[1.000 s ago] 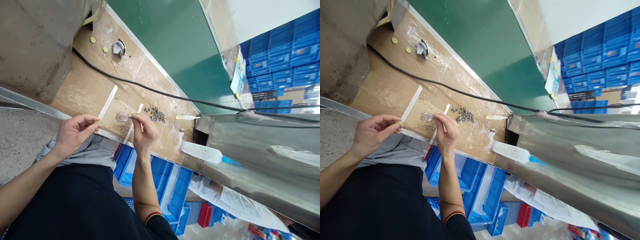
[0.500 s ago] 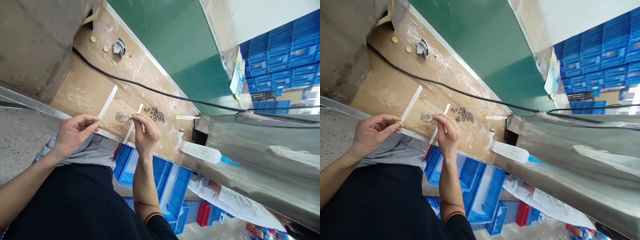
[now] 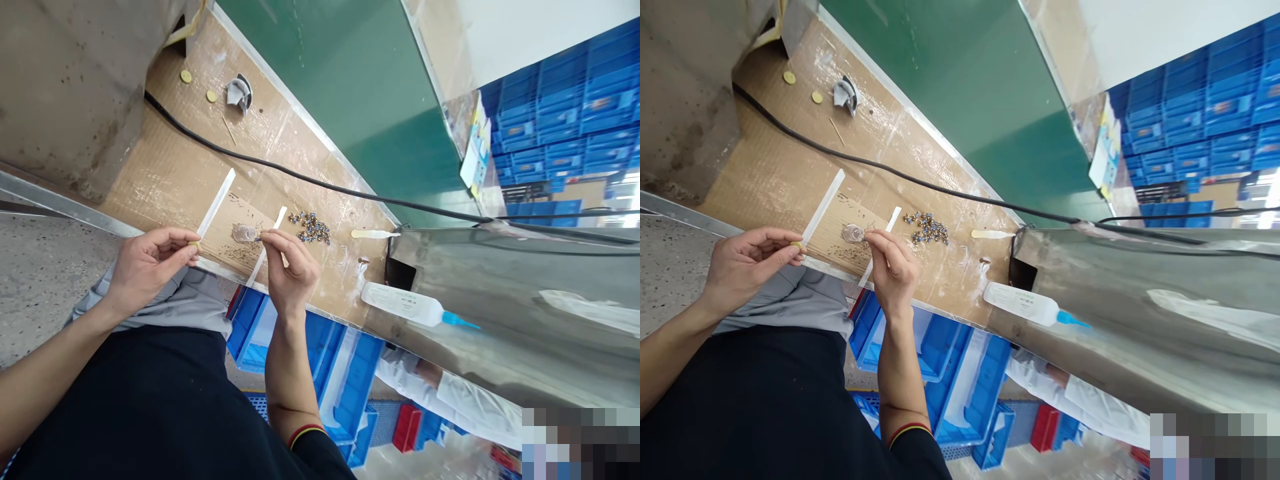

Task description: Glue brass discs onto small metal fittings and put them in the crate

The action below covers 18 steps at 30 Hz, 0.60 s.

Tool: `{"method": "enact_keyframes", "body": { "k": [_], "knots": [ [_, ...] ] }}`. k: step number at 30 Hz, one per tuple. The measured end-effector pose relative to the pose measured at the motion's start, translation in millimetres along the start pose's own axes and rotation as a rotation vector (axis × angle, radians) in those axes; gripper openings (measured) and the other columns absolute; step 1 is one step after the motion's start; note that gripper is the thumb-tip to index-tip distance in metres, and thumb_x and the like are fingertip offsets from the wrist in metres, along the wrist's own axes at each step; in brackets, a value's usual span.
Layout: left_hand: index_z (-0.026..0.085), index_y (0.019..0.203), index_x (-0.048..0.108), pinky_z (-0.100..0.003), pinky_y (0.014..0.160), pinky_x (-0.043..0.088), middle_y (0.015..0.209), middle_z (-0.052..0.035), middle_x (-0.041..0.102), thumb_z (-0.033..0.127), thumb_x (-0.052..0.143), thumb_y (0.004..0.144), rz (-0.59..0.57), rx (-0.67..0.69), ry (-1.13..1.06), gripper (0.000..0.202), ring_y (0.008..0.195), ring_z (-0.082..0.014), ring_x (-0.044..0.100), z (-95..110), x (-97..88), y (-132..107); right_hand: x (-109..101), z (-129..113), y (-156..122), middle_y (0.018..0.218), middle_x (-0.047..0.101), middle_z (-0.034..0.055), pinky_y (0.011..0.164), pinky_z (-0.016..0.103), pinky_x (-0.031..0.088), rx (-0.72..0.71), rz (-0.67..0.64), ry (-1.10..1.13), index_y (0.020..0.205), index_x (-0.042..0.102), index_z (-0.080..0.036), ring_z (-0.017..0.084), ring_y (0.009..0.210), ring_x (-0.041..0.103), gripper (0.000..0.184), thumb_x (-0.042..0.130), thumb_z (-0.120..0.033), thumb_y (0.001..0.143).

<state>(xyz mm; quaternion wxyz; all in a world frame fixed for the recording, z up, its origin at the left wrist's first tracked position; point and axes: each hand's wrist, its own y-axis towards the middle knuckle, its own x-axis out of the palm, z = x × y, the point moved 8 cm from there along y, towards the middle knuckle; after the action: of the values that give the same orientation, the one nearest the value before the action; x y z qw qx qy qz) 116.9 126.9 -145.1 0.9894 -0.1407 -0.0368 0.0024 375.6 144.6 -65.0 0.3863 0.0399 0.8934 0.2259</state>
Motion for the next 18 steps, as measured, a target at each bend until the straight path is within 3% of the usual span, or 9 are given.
{"method": "enact_keyframes", "body": {
  "k": [4,10,18],
  "knots": [
    [0.024,0.116,0.090,-0.019,0.085,0.072,0.097,-0.0011,0.090,0.033,0.093,0.100,-0.001,0.006,0.020,0.019,0.084,-0.0149,0.088,1.4,-0.1,0.5,-2.5,-3.7,-1.4,0.115,0.089,0.0034,0.097,0.038,0.073,-0.034,0.071,-0.069,0.119,0.087,-0.030,0.022,0.107,0.087,0.021,0.072,-0.017,0.113],
    [0.024,0.115,0.090,-0.020,0.085,0.073,0.098,-0.0016,0.090,0.033,0.093,0.099,0.005,0.009,0.023,0.019,0.083,-0.0152,0.087,2.5,0.5,1.0,3.4,-11.6,-5.8,0.118,0.089,0.0063,0.096,0.038,0.071,-0.122,0.051,-0.158,0.124,0.086,-0.030,0.022,0.108,0.086,0.026,0.068,-0.015,0.114],
    [0.023,0.116,0.091,-0.022,0.084,0.073,0.098,-0.0021,0.090,0.034,0.092,0.100,0.006,0.018,0.048,0.019,0.083,-0.0166,0.088,3.6,0.6,0.7,0.4,-8.5,-6.6,0.116,0.088,0.0064,0.099,0.039,0.072,-0.077,0.091,-0.220,0.122,0.087,-0.030,0.022,0.108,0.086,0.023,0.067,-0.020,0.115]
  ]
}}
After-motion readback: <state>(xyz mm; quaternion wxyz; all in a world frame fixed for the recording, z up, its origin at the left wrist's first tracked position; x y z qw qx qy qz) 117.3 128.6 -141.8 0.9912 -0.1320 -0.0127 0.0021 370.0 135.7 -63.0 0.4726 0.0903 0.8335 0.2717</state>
